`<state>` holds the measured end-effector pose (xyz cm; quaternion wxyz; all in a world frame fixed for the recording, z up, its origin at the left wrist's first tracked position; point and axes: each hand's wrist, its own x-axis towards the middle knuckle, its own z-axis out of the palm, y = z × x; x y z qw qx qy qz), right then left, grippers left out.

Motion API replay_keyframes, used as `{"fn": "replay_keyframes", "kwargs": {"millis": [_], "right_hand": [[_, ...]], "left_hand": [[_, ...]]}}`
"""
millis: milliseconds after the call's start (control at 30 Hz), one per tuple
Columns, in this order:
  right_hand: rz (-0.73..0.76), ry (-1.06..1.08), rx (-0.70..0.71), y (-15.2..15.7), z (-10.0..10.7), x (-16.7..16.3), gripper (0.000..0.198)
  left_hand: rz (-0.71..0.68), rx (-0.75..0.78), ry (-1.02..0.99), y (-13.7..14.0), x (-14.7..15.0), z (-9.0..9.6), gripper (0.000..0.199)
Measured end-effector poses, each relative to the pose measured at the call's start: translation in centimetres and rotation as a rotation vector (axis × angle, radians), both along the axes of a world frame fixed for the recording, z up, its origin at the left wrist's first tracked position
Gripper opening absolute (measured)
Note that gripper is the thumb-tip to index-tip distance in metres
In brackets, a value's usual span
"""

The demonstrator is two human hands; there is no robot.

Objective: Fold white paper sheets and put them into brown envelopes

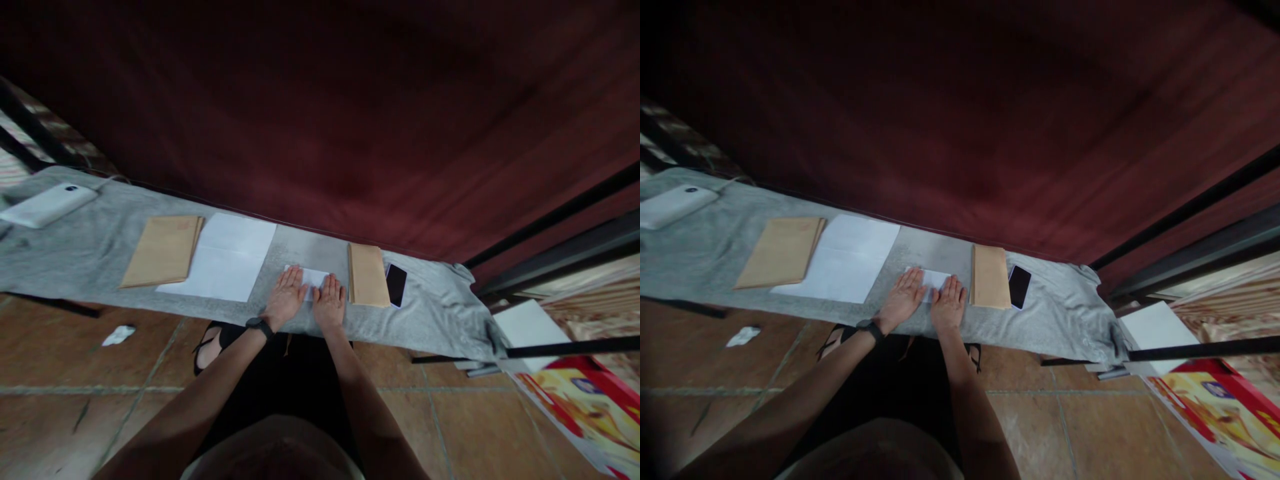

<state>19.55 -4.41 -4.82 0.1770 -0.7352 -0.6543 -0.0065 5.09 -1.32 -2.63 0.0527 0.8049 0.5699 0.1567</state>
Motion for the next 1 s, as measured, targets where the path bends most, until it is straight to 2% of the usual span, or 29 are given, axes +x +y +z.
{"fn": "replay_keyframes", "kwargs": {"millis": [67, 200, 400, 600, 667, 833, 1000], "right_hand": [[-0.006, -0.005, -0.028, 0.1, 0.0, 0.0, 0.060], [-0.005, -0.010, -0.060, 0.2, -0.1, 0.0, 0.062], [-0.003, -0.006, -0.015, 0.1, -0.4, 0.1, 0.061], [0.002, -0.009, 0.003, -0.1, 0.0, 0.0, 0.061], [0.005, -0.007, 0.004, -0.2, 0.1, 0.0, 0.061], [0.020, -0.002, 0.008, -0.3, 0.2, 0.0, 0.061], [0.023, -0.007, 0.055, -0.4, 0.3, 0.2, 0.059]], "left_hand": [[-0.014, -0.028, 0.024, 0.0, 0.5, -0.2, 0.062], [0.074, -0.002, 0.030, -0.6, 0.2, -1.0, 0.065], [0.209, 0.052, 0.009, -2.0, -2.0, -1.7, 0.064], [0.275, 0.136, -0.031, -2.9, -3.0, -2.0, 0.061], [0.238, 0.150, -0.042, -3.3, -2.9, -1.7, 0.060], [-0.068, 0.116, -0.008, -5.3, -1.8, -1.1, 0.058], [-0.093, 0.124, 0.038, -6.3, -1.3, -0.7, 0.059]]}}
